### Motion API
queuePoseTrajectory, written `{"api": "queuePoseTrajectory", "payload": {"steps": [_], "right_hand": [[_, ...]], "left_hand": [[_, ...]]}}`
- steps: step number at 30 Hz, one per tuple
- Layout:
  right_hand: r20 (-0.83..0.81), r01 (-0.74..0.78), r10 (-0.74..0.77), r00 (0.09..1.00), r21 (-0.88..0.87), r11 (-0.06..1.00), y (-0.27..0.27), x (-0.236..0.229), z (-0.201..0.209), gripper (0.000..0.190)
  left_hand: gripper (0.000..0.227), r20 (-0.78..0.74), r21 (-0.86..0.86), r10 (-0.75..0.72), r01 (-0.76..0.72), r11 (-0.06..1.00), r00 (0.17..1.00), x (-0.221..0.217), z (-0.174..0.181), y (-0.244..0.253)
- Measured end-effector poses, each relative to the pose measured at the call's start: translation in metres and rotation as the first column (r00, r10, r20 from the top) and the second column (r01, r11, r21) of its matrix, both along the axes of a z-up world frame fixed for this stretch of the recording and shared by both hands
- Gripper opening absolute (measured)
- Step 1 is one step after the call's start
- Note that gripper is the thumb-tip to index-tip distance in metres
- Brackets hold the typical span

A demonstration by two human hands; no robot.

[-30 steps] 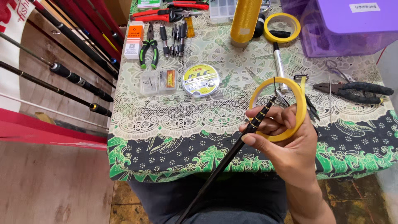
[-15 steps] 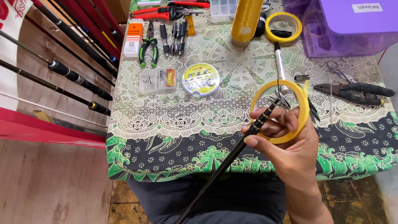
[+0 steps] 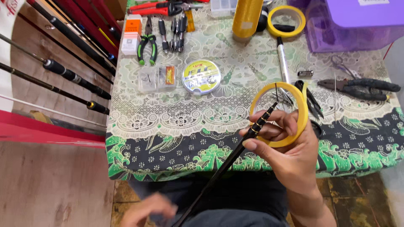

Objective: The person wraps yellow tape around the black handle of a fishing rod. They repeatedly wind the tape, cut it with scissors, and press it down to secure the layers.

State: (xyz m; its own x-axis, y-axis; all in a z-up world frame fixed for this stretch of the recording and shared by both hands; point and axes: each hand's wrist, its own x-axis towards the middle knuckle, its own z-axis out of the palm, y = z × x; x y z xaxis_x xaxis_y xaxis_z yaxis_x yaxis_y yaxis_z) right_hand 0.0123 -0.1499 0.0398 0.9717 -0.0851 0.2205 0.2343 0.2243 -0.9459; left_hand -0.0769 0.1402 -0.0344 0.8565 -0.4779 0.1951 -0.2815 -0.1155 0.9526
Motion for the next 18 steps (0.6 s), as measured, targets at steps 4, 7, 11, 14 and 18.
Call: {"api": "queuePoseTrajectory", "payload": {"steps": [4, 7, 11, 14, 18], "right_hand": [[-0.047, 0.010, -0.010, 0.999, -0.002, 1.000, 0.005, -0.011, 0.003, 0.048], [-0.061, -0.008, 0.009, 0.998, 0.009, 1.000, 0.004, -0.012, 0.000, 0.048], [-0.038, -0.002, 0.001, 0.999, -0.022, 1.000, -0.003, -0.012, -0.005, 0.048], [0.051, 0.046, -0.039, 0.998, -0.139, 0.989, -0.009, -0.008, -0.012, 0.024], [0.033, 0.030, -0.027, 0.999, -0.113, 0.993, -0.020, -0.010, -0.029, 0.041]], "left_hand": [[0.030, -0.059, 0.069, 0.304, -0.300, 0.951, 0.951, 0.039, 0.038, -0.078], [0.056, -0.164, -0.037, 0.172, -0.180, 0.983, 0.971, 0.068, 0.055, -0.120], [0.036, -0.440, -0.429, -0.141, -0.069, 0.901, 0.887, 0.076, 0.052, -0.140], [0.033, -0.466, -0.410, -0.109, -0.106, 0.906, 0.878, 0.076, 0.058, -0.135], [0.038, -0.438, -0.395, -0.046, -0.146, 0.907, 0.898, 0.077, 0.057, -0.123]]}}
